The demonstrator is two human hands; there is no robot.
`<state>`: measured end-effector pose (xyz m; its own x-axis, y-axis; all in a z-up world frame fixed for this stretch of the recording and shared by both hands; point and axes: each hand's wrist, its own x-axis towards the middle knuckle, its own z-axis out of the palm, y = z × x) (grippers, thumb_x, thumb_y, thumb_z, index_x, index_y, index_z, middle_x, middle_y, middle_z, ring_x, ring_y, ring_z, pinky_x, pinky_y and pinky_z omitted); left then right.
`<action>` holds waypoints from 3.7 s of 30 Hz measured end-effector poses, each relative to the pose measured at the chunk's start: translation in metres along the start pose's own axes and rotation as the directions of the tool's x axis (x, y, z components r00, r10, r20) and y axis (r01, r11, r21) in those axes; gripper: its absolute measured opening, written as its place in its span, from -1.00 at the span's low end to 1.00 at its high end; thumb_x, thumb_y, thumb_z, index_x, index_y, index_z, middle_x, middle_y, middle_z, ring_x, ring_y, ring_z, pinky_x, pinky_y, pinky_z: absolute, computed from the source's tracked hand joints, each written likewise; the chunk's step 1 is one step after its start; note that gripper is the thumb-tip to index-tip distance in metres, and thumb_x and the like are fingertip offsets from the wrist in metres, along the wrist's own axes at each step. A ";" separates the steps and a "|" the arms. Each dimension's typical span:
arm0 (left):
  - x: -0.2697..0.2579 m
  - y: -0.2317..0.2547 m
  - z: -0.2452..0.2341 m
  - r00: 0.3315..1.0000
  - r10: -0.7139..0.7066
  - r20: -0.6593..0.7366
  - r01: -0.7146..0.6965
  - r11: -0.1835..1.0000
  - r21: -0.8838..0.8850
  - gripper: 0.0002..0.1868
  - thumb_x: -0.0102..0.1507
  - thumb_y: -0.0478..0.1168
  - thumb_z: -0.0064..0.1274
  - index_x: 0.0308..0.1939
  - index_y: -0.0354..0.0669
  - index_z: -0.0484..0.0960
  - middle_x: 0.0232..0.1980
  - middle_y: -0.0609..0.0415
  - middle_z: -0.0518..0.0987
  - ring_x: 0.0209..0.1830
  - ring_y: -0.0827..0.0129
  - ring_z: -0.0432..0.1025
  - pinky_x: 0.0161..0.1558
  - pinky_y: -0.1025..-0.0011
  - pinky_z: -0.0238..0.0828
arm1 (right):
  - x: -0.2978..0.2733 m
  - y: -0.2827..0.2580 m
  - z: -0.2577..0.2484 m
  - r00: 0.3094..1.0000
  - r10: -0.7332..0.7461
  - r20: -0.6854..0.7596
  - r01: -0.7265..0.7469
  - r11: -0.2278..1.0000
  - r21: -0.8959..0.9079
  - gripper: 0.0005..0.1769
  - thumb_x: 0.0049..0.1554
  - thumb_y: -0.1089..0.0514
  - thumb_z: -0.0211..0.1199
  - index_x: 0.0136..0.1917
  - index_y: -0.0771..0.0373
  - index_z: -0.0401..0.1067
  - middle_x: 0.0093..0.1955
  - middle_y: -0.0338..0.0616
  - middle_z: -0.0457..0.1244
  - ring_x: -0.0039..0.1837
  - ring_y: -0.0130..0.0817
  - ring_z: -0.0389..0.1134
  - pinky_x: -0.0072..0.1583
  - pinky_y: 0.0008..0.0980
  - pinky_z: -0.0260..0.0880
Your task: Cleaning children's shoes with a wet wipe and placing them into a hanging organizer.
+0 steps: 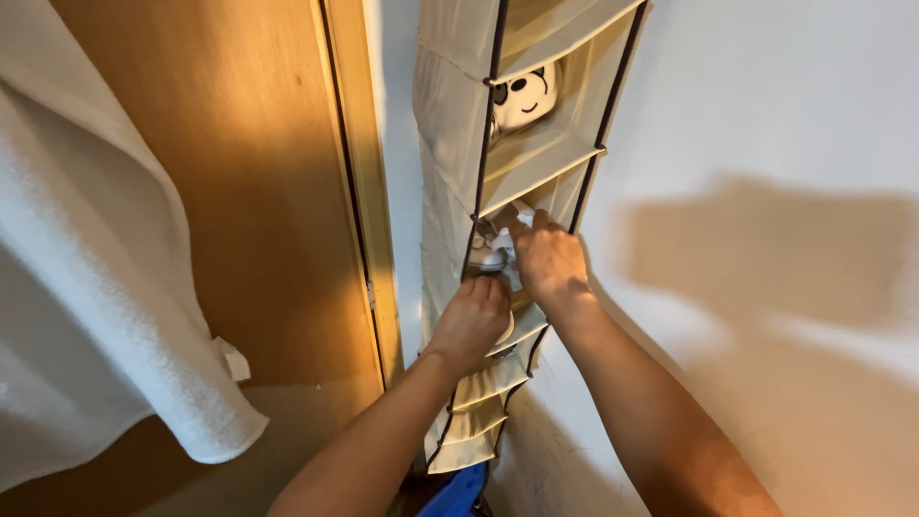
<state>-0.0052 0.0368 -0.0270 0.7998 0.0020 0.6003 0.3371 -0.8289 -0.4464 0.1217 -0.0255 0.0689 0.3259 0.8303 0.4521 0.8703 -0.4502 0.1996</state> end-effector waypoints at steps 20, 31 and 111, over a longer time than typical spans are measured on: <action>-0.006 -0.033 0.009 0.964 -0.047 -0.262 0.028 0.997 -0.076 -0.85 0.07 -0.20 0.09 -0.39 -0.16 0.72 -0.12 0.05 0.53 0.00 0.18 0.43 -0.09 0.31 0.43 | 0.013 -0.015 0.017 0.997 0.051 0.053 -0.041 0.983 -0.182 -0.39 0.19 -0.03 0.15 0.50 -0.03 0.22 0.25 0.04 0.26 0.30 -0.09 0.29 0.09 -0.21 0.46; -0.024 -0.035 0.003 0.946 0.071 -0.316 -0.076 0.997 -0.003 -0.89 0.07 -0.26 0.08 -0.39 -0.19 0.66 -0.23 0.04 0.49 -0.10 0.19 0.43 -0.07 0.33 0.42 | 0.013 -0.030 -0.025 0.941 -0.272 0.201 0.224 0.946 0.233 -0.45 0.12 0.14 0.24 0.39 0.01 0.33 0.34 -0.07 0.28 0.27 -0.01 0.35 0.23 -0.04 0.35; -0.035 -0.037 -0.024 0.870 0.064 -0.490 -0.160 0.975 -0.157 -0.93 0.10 -0.26 0.10 -0.38 -0.14 0.65 -0.16 0.10 0.51 -0.12 0.29 0.43 -0.17 0.35 0.34 | 0.093 -0.039 0.095 0.960 0.152 0.234 -0.135 0.987 -0.086 -0.61 0.28 -0.15 0.13 0.24 0.01 0.55 0.35 -0.08 0.34 0.27 -0.16 0.42 0.15 -0.21 0.44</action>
<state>-0.0572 0.0540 -0.0156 0.4736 -0.3251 0.8186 0.1225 -0.8960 -0.4267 0.1531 0.1011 0.0205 0.5317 0.8058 0.2608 0.7833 -0.5850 0.2105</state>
